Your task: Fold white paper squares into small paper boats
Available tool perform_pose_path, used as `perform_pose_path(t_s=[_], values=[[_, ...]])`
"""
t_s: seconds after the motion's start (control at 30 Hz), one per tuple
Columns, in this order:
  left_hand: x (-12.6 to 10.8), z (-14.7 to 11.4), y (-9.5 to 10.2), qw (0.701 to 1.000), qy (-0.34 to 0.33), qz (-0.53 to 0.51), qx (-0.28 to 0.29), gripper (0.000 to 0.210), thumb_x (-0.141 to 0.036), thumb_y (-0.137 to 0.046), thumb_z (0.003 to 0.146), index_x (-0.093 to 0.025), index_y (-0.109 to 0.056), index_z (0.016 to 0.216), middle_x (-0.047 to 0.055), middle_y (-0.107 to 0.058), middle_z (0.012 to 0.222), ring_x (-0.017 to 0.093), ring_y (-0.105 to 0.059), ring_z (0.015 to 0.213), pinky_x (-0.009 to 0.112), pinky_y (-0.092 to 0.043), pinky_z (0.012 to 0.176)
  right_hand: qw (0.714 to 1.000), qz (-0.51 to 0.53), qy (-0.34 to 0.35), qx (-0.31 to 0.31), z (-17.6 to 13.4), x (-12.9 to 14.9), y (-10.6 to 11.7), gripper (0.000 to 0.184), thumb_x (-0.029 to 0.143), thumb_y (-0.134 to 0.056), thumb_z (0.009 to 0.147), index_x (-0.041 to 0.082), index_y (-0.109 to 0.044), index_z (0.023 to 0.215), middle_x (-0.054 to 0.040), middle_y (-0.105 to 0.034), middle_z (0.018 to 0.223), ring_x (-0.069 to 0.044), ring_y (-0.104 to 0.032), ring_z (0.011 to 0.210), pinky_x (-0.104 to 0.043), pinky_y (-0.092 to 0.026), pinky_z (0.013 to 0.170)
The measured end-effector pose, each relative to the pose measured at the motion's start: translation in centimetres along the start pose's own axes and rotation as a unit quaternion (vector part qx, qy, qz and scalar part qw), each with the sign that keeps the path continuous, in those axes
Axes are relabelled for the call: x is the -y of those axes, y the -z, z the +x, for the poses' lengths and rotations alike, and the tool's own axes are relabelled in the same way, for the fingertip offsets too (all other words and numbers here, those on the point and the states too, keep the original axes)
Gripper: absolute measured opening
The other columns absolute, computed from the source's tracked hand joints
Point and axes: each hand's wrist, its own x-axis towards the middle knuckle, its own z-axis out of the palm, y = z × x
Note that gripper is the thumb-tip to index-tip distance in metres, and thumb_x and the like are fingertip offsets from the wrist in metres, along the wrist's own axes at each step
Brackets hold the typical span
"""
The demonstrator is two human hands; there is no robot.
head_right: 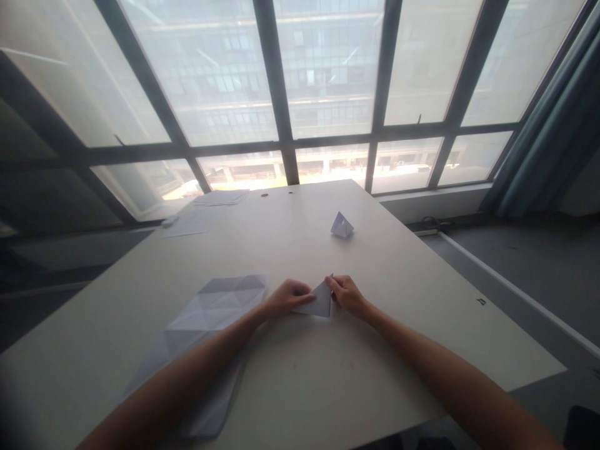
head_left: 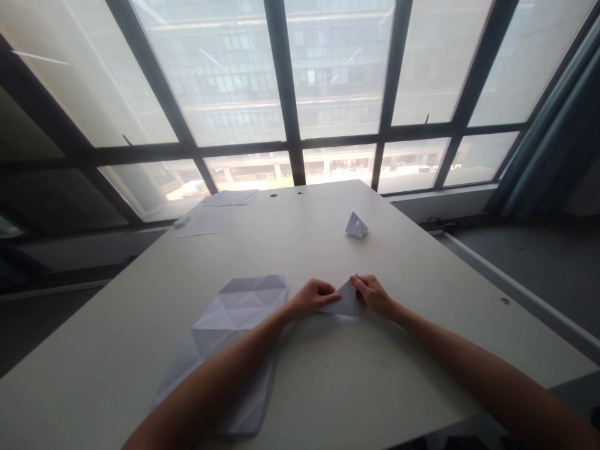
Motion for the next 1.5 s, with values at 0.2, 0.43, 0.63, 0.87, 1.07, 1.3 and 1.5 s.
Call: perform_pose_path(t_s=[0.2,0.43,0.63,0.87,1.07,1.3,1.5], values=[[-0.3,0.2,0.4,1.0,0.008,-0.004,0.013,0.049,-0.059,-0.06,0.08,-0.012,-0.057,0.064,-0.004,-0.038,0.059,0.008,-0.032,0.056,0.021,-0.023,0.051,1.0,-0.028,0.001,-0.001,0.1,-0.3,-0.2,0.057,0.063,-0.044,0.087,0.019,-0.043,0.051,0.0034,-0.041,0.045,-0.009,-0.035,0.043,-0.024,-0.025,0.043],[-0.3,0.2,0.1,1.0,0.015,0.027,0.005,0.054,-0.063,-0.059,0.079,-0.014,-0.051,0.057,-0.005,-0.033,0.054,0.008,-0.029,0.053,0.022,-0.02,0.049,0.999,-0.022,0.034,0.011,0.1,0.7,-0.1,0.045,0.054,-0.058,0.083,0.017,-0.052,0.058,0.0039,-0.044,0.052,-0.01,-0.037,0.049,-0.023,-0.028,0.046],[-0.3,0.1,0.0,0.999,0.015,0.037,0.005,0.056,-0.065,-0.058,0.078,-0.013,-0.056,0.06,-0.004,-0.039,0.056,0.008,-0.033,0.054,0.022,-0.023,0.049,0.999,-0.012,0.039,-0.012,0.1,1.3,0.4,0.041,0.048,-0.058,0.084,0.017,-0.056,0.058,0.0017,-0.05,0.054,-0.011,-0.044,0.052,-0.023,-0.032,0.05],[-0.3,0.3,0.1,0.999,-0.006,0.029,0.023,0.052,-0.061,-0.055,0.082,-0.012,-0.06,0.064,-0.004,-0.041,0.057,0.009,-0.035,0.055,0.022,-0.026,0.051,0.998,-0.037,0.053,0.015,-0.2,1.4,0.3,0.045,0.044,-0.052,0.089,0.017,-0.053,0.052,0.0015,-0.052,0.051,-0.011,-0.043,0.05,-0.024,-0.032,0.051],[-0.1,0.2,0.0,0.999,-0.006,0.045,0.013,0.051,-0.059,-0.054,0.083,-0.012,-0.062,0.067,-0.002,-0.046,0.058,0.01,-0.038,0.057,0.022,-0.029,0.053,0.995,-0.063,0.054,0.057,-0.2,1.4,0.0,0.041,0.044,-0.056,0.086,0.017,-0.058,0.055,0.0017,-0.053,0.051,-0.011,-0.044,0.05,-0.023,-0.032,0.051],[-0.1,0.4,-0.1,0.998,-0.013,0.055,-0.002,0.05,-0.058,-0.054,0.084,-0.012,-0.063,0.067,-0.002,-0.047,0.059,0.01,-0.039,0.058,0.021,-0.029,0.052,0.998,-0.034,0.036,0.045,-0.3,1.8,0.3,0.031,0.04,-0.062,0.081,0.016,-0.064,0.061,0.0012,-0.055,0.053,-0.012,-0.046,0.052,-0.024,-0.034,0.052],[-0.2,0.3,0.3,0.999,0.022,0.038,0.008,0.054,-0.062,-0.056,0.081,-0.012,-0.061,0.062,-0.004,-0.045,0.053,0.009,-0.038,0.051,0.021,-0.025,0.048,0.999,0.004,0.026,-0.033,0.1,1.7,1.2,0.033,0.042,-0.059,0.082,0.016,-0.061,0.061,0.0014,-0.053,0.055,-0.013,-0.048,0.054,-0.024,-0.035,0.053]])
